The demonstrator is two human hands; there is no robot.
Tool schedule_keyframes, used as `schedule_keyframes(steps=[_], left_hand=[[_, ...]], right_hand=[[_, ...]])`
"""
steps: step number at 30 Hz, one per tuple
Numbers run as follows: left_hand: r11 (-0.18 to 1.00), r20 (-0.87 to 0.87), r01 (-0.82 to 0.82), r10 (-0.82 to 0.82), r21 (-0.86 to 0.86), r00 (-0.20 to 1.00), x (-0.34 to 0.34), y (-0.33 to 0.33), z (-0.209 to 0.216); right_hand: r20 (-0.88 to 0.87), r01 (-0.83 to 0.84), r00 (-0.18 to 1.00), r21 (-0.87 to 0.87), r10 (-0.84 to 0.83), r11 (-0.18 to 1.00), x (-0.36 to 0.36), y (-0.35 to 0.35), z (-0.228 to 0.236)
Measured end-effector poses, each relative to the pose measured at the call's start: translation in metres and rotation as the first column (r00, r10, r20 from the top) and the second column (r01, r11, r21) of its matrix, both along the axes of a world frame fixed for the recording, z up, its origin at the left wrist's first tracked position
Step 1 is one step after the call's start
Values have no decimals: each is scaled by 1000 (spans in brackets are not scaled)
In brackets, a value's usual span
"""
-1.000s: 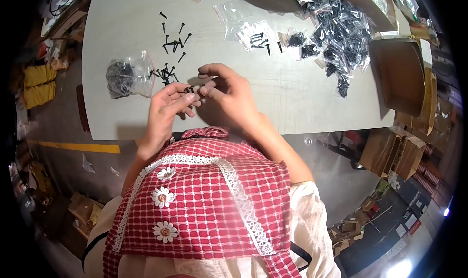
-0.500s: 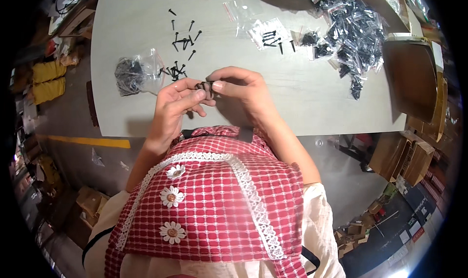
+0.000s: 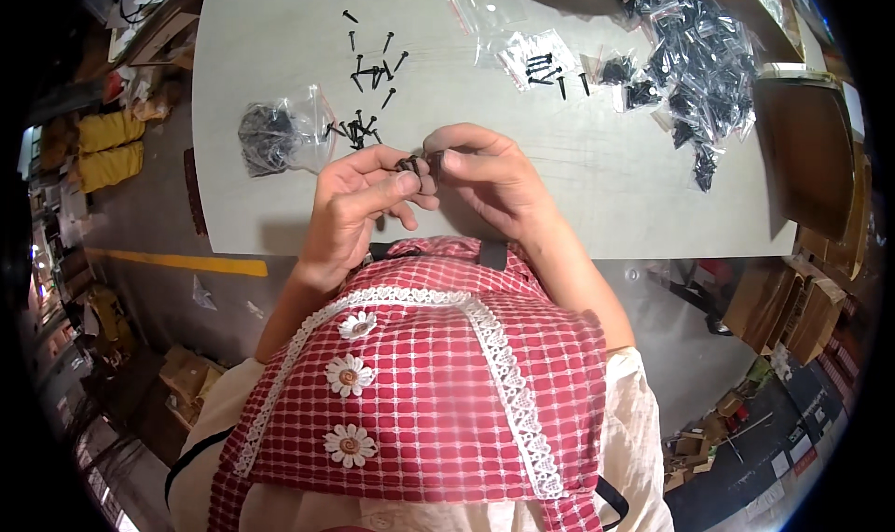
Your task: The person sorts small black screws on a table, picking them up from a plastic bag and arranging them into small groups. They handle the screws one at a time, occasionally placing them back into the bag or repositioning them on the table.
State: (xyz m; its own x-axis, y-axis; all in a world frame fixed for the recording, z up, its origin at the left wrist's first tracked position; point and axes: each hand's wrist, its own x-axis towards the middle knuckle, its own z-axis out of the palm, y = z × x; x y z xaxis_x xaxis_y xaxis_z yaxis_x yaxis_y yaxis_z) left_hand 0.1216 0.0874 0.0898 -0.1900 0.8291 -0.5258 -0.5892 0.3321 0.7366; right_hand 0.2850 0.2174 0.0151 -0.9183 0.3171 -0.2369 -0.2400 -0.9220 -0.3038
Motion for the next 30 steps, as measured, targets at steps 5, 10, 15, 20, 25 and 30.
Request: schedule_keyframes(steps=[5,10,15,20,25,30], left_hand=[[999,-19,25,-24,23,1000,2,1,0],[998,-52,32,-29,52,998,3,0,-1],[998,-56,16,-12,65,998,4,-1,-1],[997,-55,8,-4,74,998,4,-1,-1],[998,-40,1,2,66,999,4,-1,0],[999,-28,5,-3,52,1000,4,-1,-1]], right_hand=[[13,-37,999,-34,37,999,-1,-4,-2],[9,-23,1000,-1,23,1000,-2,-5,-3],[0,-14,1000,93,15,996,-3,-4,0],[10,18,1000,134,-19,991,-4,-6,2],[20,8,1000,119,-10,993,-4,-6,3],[11,11,1000,95,-12,995,-4,-8,3]])
